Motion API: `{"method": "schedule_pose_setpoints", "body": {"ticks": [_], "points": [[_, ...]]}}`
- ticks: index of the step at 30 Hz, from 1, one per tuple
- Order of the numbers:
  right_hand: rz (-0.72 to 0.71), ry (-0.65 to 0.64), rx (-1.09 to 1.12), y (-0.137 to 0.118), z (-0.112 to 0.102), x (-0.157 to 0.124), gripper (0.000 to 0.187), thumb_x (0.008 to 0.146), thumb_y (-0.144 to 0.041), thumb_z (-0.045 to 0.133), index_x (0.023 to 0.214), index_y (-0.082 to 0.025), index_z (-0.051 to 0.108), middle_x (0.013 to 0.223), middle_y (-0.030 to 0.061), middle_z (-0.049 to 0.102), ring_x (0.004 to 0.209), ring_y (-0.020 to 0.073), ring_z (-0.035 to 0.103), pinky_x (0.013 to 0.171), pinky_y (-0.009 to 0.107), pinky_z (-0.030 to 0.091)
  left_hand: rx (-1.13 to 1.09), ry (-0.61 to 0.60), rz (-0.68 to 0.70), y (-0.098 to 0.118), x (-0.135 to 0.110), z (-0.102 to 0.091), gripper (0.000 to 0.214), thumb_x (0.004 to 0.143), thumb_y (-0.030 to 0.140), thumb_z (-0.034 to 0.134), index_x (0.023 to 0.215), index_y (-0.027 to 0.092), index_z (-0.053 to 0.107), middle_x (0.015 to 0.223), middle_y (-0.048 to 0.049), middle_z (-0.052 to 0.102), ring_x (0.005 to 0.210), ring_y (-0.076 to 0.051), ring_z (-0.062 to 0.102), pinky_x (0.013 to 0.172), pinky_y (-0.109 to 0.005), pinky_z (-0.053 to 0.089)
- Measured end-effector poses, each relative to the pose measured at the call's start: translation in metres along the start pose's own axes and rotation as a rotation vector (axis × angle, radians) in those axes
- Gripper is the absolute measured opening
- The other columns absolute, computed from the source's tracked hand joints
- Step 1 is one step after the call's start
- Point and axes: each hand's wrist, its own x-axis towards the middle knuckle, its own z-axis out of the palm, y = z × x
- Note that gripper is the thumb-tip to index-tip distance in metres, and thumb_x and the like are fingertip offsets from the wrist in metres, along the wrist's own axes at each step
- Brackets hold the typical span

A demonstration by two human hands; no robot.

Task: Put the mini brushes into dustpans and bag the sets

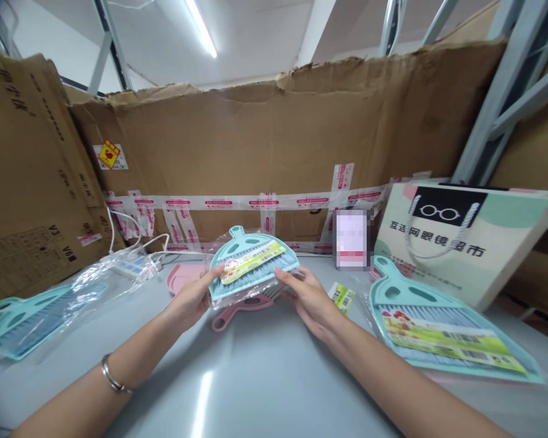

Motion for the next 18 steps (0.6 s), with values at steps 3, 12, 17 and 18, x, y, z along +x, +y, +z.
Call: {"method": "schedule_pose_setpoints", "body": {"ticks": [3,12,17,18], "points": [[0.192,-0.103,0.139,-0.004,0.003,-0.002,0.024,0.060,-0.016,0.074,0.081,-0.017,0.063,0.086,0.0036,0.070,0.081,0.0165,0.065,0.075,0.027,0.052,0.053,-0.044,-0.011,-0.001,0.002,-0.006,0.044,0.072,0.045,0.064,0.099,0.010,0.064,0.098,-0.0129,0.068,0.082,-0.019,0.065,0.064,-0.024,0.053],[0.239,0.133,0.188,0.006,0.001,0.001,0.016,0.064,-0.010,0.072,0.073,-0.016,0.061,0.063,0.0006,0.068,0.058,0.0100,0.064,0.055,0.016,0.055,0.128,-0.184,0.084,-0.002,-0.003,-0.003,0.046,0.061,0.026,0.075,0.102,0.010,0.060,0.088,-0.0099,0.069,0.072,-0.015,0.063,0.063,-0.022,0.048],[0.238,0.167,0.260,0.006,0.005,-0.003,0.016,0.064,-0.006,0.070,0.068,-0.016,0.058,0.058,-0.0010,0.066,0.053,0.0093,0.063,0.053,0.017,0.055,0.193,-0.123,0.083,-0.005,0.002,-0.004,0.045,0.067,0.036,0.070,0.102,0.009,0.059,0.071,-0.0064,0.066,0.061,-0.013,0.062,0.059,-0.023,0.047],[0.228,0.176,0.274,0.005,0.006,-0.003,0.017,0.064,-0.005,0.069,0.068,-0.016,0.057,0.057,-0.0016,0.065,0.051,0.0089,0.062,0.052,0.016,0.054,0.216,-0.141,0.094,-0.002,0.002,-0.006,0.051,0.069,0.038,0.069,0.109,0.011,0.056,0.074,-0.0071,0.067,0.064,-0.014,0.063,0.061,-0.024,0.048]]}}
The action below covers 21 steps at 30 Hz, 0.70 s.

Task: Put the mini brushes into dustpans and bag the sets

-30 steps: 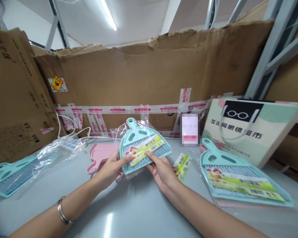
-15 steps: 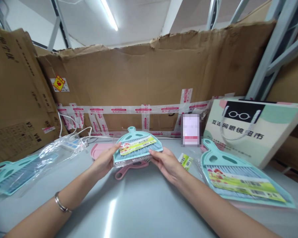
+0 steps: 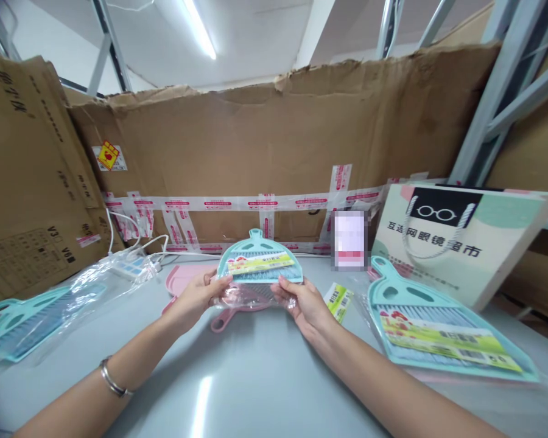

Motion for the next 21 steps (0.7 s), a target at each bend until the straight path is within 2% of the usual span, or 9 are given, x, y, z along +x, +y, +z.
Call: {"method": "schedule_pose_setpoints", "body": {"ticks": [3,5,6,8,10,12,16,18,21], "points": [[-0.044,0.011,0.035,-0.006,0.004,-0.003,0.019,0.061,-0.005,0.071,0.069,-0.016,0.058,0.055,-0.0028,0.064,0.048,0.0078,0.061,0.049,0.014,0.052,-0.012,-0.062,0.064,0.011,0.000,-0.011,0.071,0.077,0.048,0.056,0.136,0.021,0.029,0.088,-0.0089,0.068,0.071,-0.018,0.066,0.071,-0.032,0.050],[-0.074,0.013,0.043,-0.010,0.005,-0.005,0.021,0.059,-0.006,0.073,0.069,-0.017,0.058,0.055,-0.0034,0.064,0.047,0.0074,0.060,0.048,0.014,0.051,-0.008,-0.132,0.149,0.018,-0.001,-0.020,0.070,0.083,0.048,0.046,0.141,0.027,0.013,0.101,-0.0099,0.065,0.079,-0.019,0.066,0.079,-0.037,0.049],[-0.086,0.013,0.041,-0.012,0.006,-0.006,0.022,0.058,-0.007,0.074,0.068,-0.017,0.057,0.055,-0.0038,0.064,0.047,0.0074,0.060,0.048,0.014,0.051,0.036,-0.181,0.198,0.020,-0.002,-0.022,0.066,0.085,0.045,0.044,0.141,0.029,0.013,0.110,-0.0106,0.062,0.086,-0.020,0.064,0.083,-0.039,0.048],[-0.110,0.008,0.025,-0.014,0.006,-0.006,0.023,0.057,-0.009,0.075,0.068,-0.017,0.057,0.055,-0.0042,0.063,0.047,0.0075,0.059,0.048,0.014,0.051,0.209,-0.274,0.314,0.019,-0.004,-0.024,0.059,0.083,0.036,0.049,0.138,0.030,0.028,0.127,-0.0107,0.051,0.104,-0.022,0.056,0.092,-0.039,0.043],[-0.129,-0.022,-0.005,-0.015,0.004,-0.006,0.024,0.056,-0.013,0.077,0.068,-0.018,0.057,0.056,-0.0040,0.064,0.048,0.0077,0.059,0.050,0.015,0.051,0.407,-0.284,0.443,0.012,-0.004,-0.021,0.054,0.077,0.028,0.058,0.129,0.028,0.044,0.133,-0.0088,0.044,0.117,-0.024,0.046,0.098,-0.038,0.038],[-0.146,-0.074,-0.049,-0.014,0.004,-0.004,0.026,0.055,-0.018,0.079,0.069,-0.018,0.057,0.059,-0.0029,0.065,0.050,0.0084,0.060,0.053,0.016,0.051,0.503,-0.176,0.556,0.002,-0.004,-0.015,0.050,0.072,0.025,0.064,0.121,0.026,0.054,0.125,-0.0083,0.050,0.117,-0.023,0.044,0.099,-0.037,0.038],[-0.238,-0.161,-0.195,-0.010,0.003,-0.003,0.036,0.055,-0.033,0.079,0.080,-0.018,0.058,0.068,-0.0006,0.067,0.061,0.0124,0.062,0.065,0.024,0.053,0.388,0.117,0.624,-0.008,-0.003,-0.005,0.026,0.075,0.025,0.062,0.101,0.023,0.067,0.102,-0.0066,0.061,0.099,-0.020,0.055,0.088,-0.034,0.046],[-0.310,-0.209,-0.253,-0.009,0.002,-0.003,0.058,0.051,-0.037,0.081,0.101,-0.021,0.054,0.080,0.0011,0.068,0.074,0.0162,0.064,0.075,0.030,0.052,0.326,0.257,0.619,-0.007,-0.005,-0.002,0.016,0.075,0.027,0.061,0.088,0.023,0.071,0.093,-0.0057,0.064,0.088,-0.018,0.057,0.082,-0.032,0.047],[-0.439,-0.396,-0.315,-0.008,-0.003,-0.003,0.108,0.035,-0.030,0.087,0.129,-0.030,0.032,0.111,0.0051,0.062,0.104,0.0209,0.057,0.091,0.037,0.044,0.257,0.407,0.612,-0.003,-0.007,-0.001,0.010,0.073,0.028,0.064,0.078,0.025,0.073,0.082,-0.0036,0.066,0.078,-0.017,0.057,0.075,-0.029,0.048]]}}
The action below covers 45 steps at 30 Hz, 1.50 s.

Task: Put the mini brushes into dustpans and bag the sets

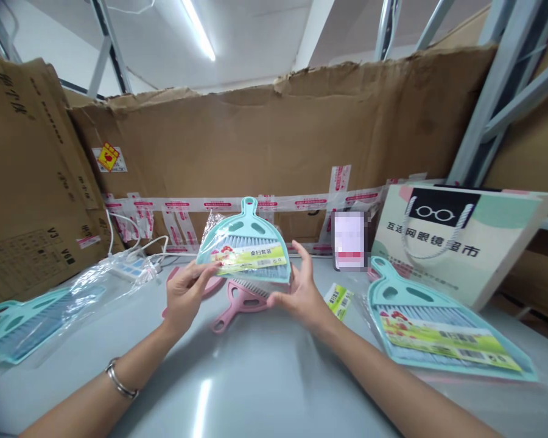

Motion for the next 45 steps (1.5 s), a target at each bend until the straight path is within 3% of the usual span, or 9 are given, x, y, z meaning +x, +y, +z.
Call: {"method": "schedule_pose_setpoints", "body": {"ticks": [2,3,7,11,13,16,23,37,45], "points": [[-0.086,-0.112,-0.088,0.001,-0.003,-0.001,0.119,0.027,-0.022,0.088,0.131,-0.033,0.031,0.127,0.0055,0.051,0.116,0.0226,0.048,0.097,0.037,0.039,-0.017,0.032,-0.008,0.001,0.000,0.000,0.011,0.073,0.029,0.064,0.081,0.026,0.073,0.082,-0.0022,0.066,0.080,-0.016,0.057,0.074,-0.028,0.048],[-0.107,-0.119,-0.150,0.002,-0.004,-0.001,0.110,0.029,-0.022,0.087,0.127,-0.032,0.039,0.129,0.0049,0.049,0.118,0.0231,0.046,0.098,0.037,0.037,-0.024,0.029,-0.014,0.001,-0.001,0.001,0.013,0.074,0.030,0.064,0.082,0.025,0.072,0.084,-0.0020,0.066,0.083,-0.017,0.058,0.076,-0.028,0.049],[-0.126,0.125,-0.256,0.005,-0.002,0.000,0.040,0.061,-0.036,0.074,0.096,-0.024,0.060,0.105,0.0037,0.062,0.103,0.0204,0.055,0.093,0.035,0.041,-0.153,-0.082,-0.133,0.003,-0.003,0.005,0.036,0.074,0.031,0.064,0.109,0.023,0.062,0.102,-0.0033,0.064,0.091,-0.017,0.060,0.083,-0.030,0.050],[-0.068,0.187,-0.063,0.006,-0.002,0.004,0.076,0.063,-0.031,0.072,0.129,-0.034,0.034,0.098,-0.0011,0.066,0.091,0.0162,0.060,0.087,0.033,0.044,-0.341,-0.173,-0.222,0.004,-0.001,0.007,0.081,0.072,0.026,0.066,0.139,0.031,0.021,0.109,-0.0045,0.061,0.096,-0.017,0.060,0.085,-0.033,0.049],[0.004,0.182,0.000,0.007,-0.004,0.006,0.082,0.060,-0.029,0.074,0.130,-0.032,0.032,0.098,-0.0006,0.067,0.091,0.0169,0.061,0.087,0.034,0.044,-0.322,-0.203,-0.274,0.002,0.001,0.007,0.069,0.071,0.027,0.066,0.132,0.024,0.035,0.105,-0.0060,0.062,0.099,-0.018,0.059,0.086,-0.032,0.048],[0.081,0.190,0.023,0.010,-0.007,0.008,0.060,0.056,-0.026,0.073,0.112,-0.023,0.049,0.101,0.0027,0.065,0.098,0.0199,0.058,0.090,0.034,0.041,-0.281,-0.257,-0.317,-0.004,0.004,0.006,0.038,0.070,0.029,0.065,0.105,0.016,0.056,0.106,-0.0076,0.062,0.100,-0.020,0.057,0.086,-0.030,0.047],[0.126,0.174,0.007,0.011,-0.004,0.006,0.048,0.054,-0.021,0.067,0.099,-0.025,0.050,0.098,0.0004,0.065,0.096,0.0202,0.058,0.085,0.034,0.043,-0.305,-0.228,-0.470,-0.015,0.005,0.002,0.025,0.064,0.021,0.060,0.088,0.020,0.050,0.092,-0.0011,0.060,0.084,-0.018,0.060,0.065,-0.028,0.052],[0.131,0.179,-0.008,0.009,-0.004,0.006,0.046,0.055,-0.021,0.068,0.097,-0.024,0.050,0.095,0.0003,0.065,0.094,0.0207,0.059,0.082,0.034,0.045,-0.297,-0.251,-0.466,-0.012,0.005,0.001,0.024,0.064,0.020,0.056,0.086,0.021,0.049,0.086,0.0017,0.059,0.081,-0.017,0.060,0.064,-0.028,0.050],[0.148,0.191,-0.209,0.004,-0.012,0.011,0.039,0.060,-0.038,0.073,0.092,-0.023,0.057,0.086,-0.0001,0.067,0.078,0.0190,0.062,0.068,0.031,0.050,-0.225,-0.342,-0.478,-0.014,0.004,0.002,0.025,0.062,0.015,0.055,0.087,0.020,0.051,0.078,0.0019,0.059,0.074,-0.013,0.058,0.059,-0.020,0.045]]}}
